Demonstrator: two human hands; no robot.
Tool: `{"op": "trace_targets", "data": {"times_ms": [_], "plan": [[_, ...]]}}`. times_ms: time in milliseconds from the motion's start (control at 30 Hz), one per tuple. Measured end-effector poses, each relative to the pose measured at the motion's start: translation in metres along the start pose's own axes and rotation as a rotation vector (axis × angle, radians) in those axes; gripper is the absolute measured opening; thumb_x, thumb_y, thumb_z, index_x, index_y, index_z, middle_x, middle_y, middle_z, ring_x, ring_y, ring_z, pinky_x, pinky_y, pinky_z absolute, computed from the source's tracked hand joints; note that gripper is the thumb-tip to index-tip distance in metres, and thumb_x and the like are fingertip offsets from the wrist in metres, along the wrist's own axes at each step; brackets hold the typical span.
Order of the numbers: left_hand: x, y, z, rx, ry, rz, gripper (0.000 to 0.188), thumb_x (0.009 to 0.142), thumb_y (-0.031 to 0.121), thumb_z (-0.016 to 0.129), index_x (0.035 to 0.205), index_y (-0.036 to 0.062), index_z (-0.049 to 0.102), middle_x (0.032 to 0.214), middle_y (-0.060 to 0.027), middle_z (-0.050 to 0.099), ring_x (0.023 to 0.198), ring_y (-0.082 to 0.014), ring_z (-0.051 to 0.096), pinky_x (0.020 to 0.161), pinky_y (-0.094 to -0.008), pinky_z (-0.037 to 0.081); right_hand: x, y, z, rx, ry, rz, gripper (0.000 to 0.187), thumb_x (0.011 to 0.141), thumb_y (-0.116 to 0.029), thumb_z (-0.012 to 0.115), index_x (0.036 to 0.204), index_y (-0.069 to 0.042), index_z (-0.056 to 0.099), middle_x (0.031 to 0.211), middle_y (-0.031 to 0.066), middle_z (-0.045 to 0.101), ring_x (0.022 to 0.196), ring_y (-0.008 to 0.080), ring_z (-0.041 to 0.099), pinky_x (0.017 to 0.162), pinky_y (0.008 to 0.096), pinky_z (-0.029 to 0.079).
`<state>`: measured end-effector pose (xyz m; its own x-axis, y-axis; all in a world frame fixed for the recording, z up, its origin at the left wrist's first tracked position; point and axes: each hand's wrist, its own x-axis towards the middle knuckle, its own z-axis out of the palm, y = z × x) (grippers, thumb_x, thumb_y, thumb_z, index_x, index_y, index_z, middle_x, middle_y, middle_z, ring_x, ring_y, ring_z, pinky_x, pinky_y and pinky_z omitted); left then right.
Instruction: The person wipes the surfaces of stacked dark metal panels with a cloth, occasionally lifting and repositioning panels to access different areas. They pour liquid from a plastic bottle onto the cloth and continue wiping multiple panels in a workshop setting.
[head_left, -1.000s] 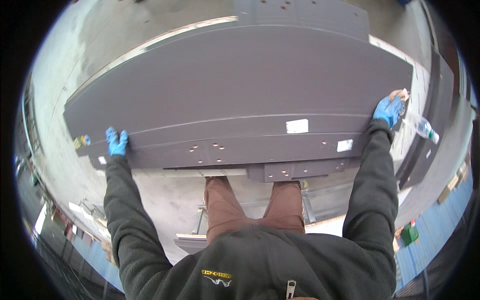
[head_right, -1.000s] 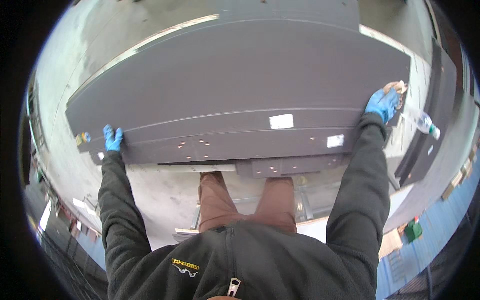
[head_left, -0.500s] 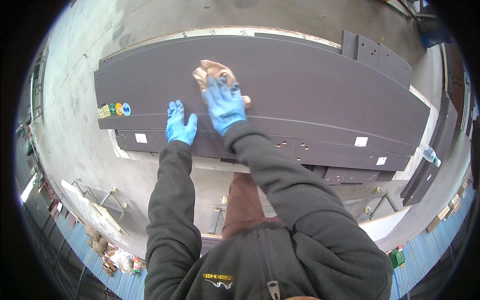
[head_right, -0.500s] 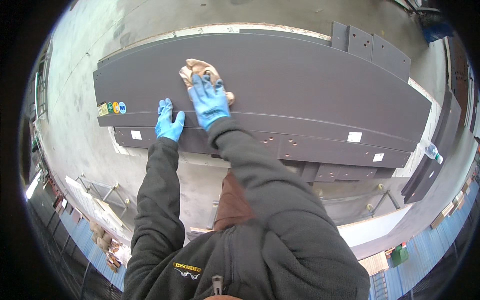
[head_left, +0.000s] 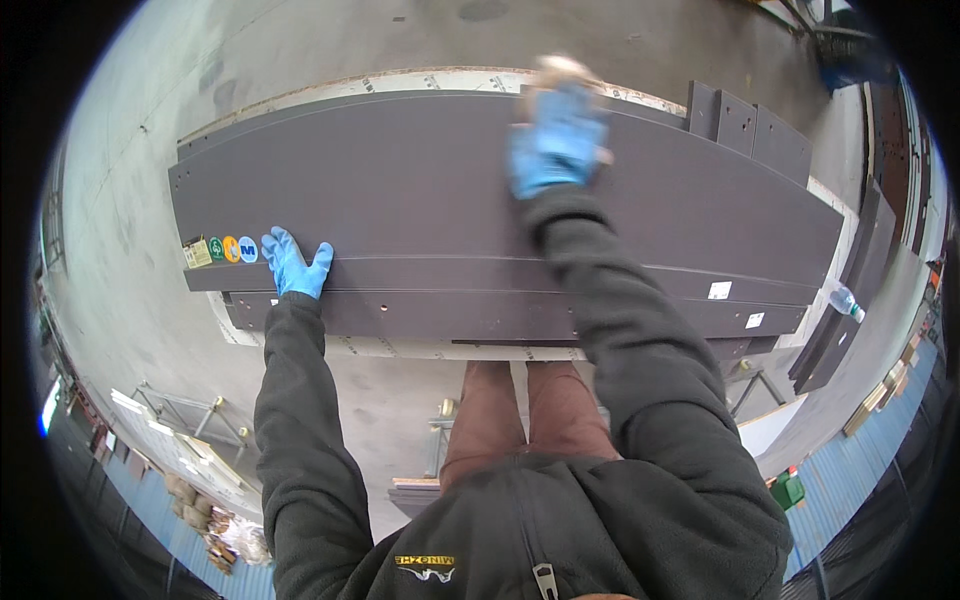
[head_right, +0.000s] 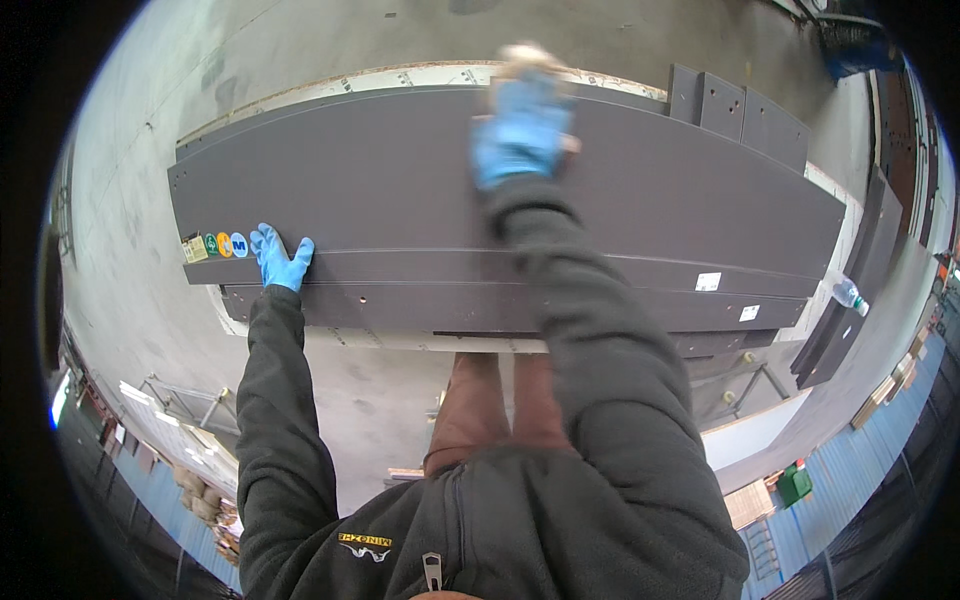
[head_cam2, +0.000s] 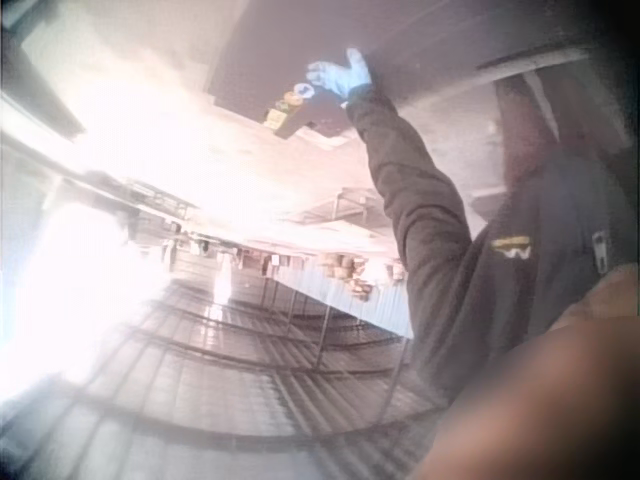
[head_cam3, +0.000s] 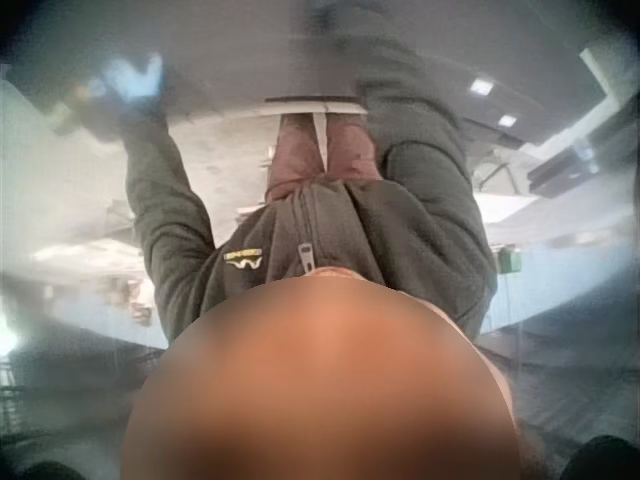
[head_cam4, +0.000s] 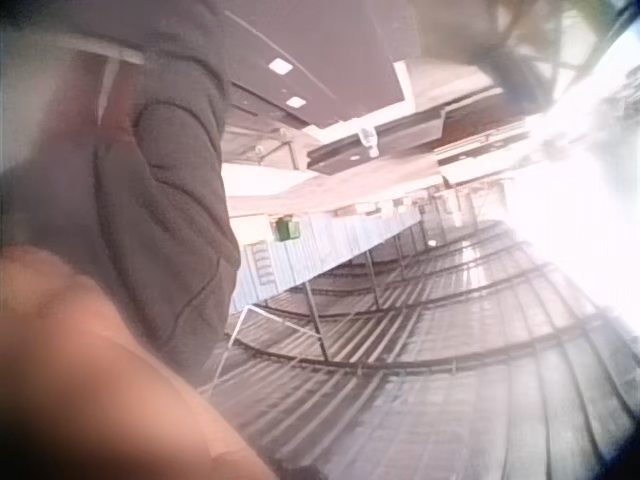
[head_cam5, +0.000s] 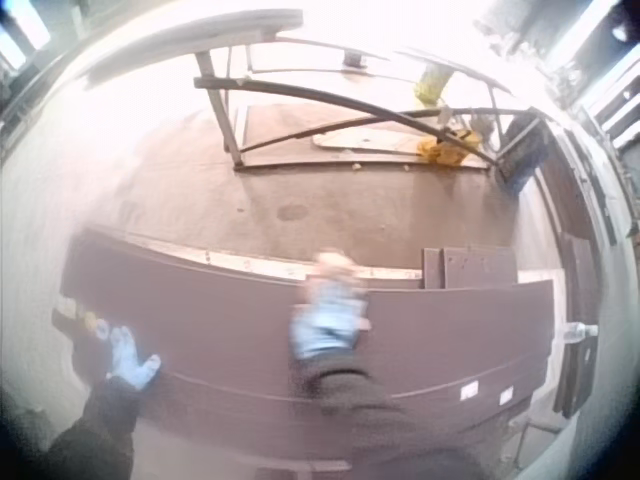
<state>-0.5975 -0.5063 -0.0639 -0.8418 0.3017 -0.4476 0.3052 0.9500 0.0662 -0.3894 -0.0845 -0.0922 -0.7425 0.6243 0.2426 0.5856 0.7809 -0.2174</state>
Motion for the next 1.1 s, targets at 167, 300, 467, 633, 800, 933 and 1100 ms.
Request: {"op": "trace_targets", "data": {"times_ms": [167,300,467,633,800,933,1100], "plan": [[0.005,0.005,-0.014,0.043,-0.074,-0.057,0.121,0.089,0.056,0.077,0.168,-0.0045,0.009,0.174,-0.0352,0.007,0.163,-0.0474,0.007,0.133,-0.0489,0.013,0.014,-0.111,0.018,0.197,-0.257,-0.408,0.06,0.095,-0.032,0.065,0.148,-0.007,0.055,0.173,0.0211,0.029,0.161,0.0422,0.023,0.13,0.062,0.013],[0.006,0.011,-0.021,0.106,-0.119,-0.074,0.12,0.089,0.057,0.077,0.168,-0.0046,0.011,0.174,-0.0342,0.009,0.163,-0.0464,0.009,0.133,-0.0482,0.016,0.015,-0.004,-0.035,-0.025,-0.32,-0.368,0.063,0.093,-0.031,0.062,0.15,-0.006,0.053,0.167,0.0185,0.042,0.157,0.0386,0.034,0.129,0.0582,0.022],[0.007,0.009,-0.018,0.128,-0.118,-0.078,0.12,0.089,0.058,0.076,0.168,-0.0044,0.012,0.174,-0.0342,0.01,0.163,-0.0467,0.01,0.133,-0.0484,0.017,-0.027,0.181,-0.106,-0.13,0.06,-0.045,0.056,0.094,-0.033,0.057,0.142,-0.003,0.06,0.157,0.0232,0.051,0.145,0.0426,0.048,0.12,0.0605,0.033],[0.005,0.004,-0.012,0.111,-0.083,-0.059,0.12,0.089,0.059,0.075,0.168,-0.0037,0.011,0.174,-0.0345,0.009,0.163,-0.0472,0.01,0.133,-0.0488,0.016,-0.04,0.188,-0.072,-0.299,-0.107,0.402,0.088,0.084,-0.052,0.076,0.152,-0.004,0.048,0.167,0.0276,0.033,0.156,0.0496,0.029,0.123,0.0646,0.024],[0.003,0.003,-0.012,0.07,-0.077,-0.059,0.12,0.089,0.06,0.075,0.169,-0.0027,0.01,0.174,-0.0345,0.009,0.163,-0.0478,0.01,0.133,-0.0493,0.017,0.001,0.15,-0.08,-0.143,-0.352,0.678,0.126,0.072,-0.056,0.089,0.168,-0.012,0.021,0.176,0.0258,0.009,0.162,0.0493,0.008,0.129,0.0654,0.01],[0.004,0.006,-0.014,0.089,-0.081,-0.072,0.119,0.089,0.058,0.076,0.168,-0.0035,0.013,0.173,-0.0346,0.01,0.163,-0.0472,0.011,0.133,-0.0484,0.017,0.032,0.123,-0.089,-0.088,-0.408,0.613,0.121,0.07,-0.05,0.09,0.167,-0.018,0.025,0.176,0.0245,0.008,0.163,0.0492,0.004,0.128,0.0704,0.006],[0.004,0.009,-0.018,0.102,-0.09,-0.067,0.118,0.089,0.057,0.077,0.168,-0.0037,0.014,0.174,-0.0336,0.01,0.163,-0.0461,0.01,0.133,-0.0469,0.017,0.043,0.112,-0.088,-0.045,-0.445,0.495,0.109,0.069,-0.043,0.089,0.16,-0.017,0.036,0.17,0.0181,0.022,0.16,0.0457,0.012,0.125,0.0731,0.01]]}}
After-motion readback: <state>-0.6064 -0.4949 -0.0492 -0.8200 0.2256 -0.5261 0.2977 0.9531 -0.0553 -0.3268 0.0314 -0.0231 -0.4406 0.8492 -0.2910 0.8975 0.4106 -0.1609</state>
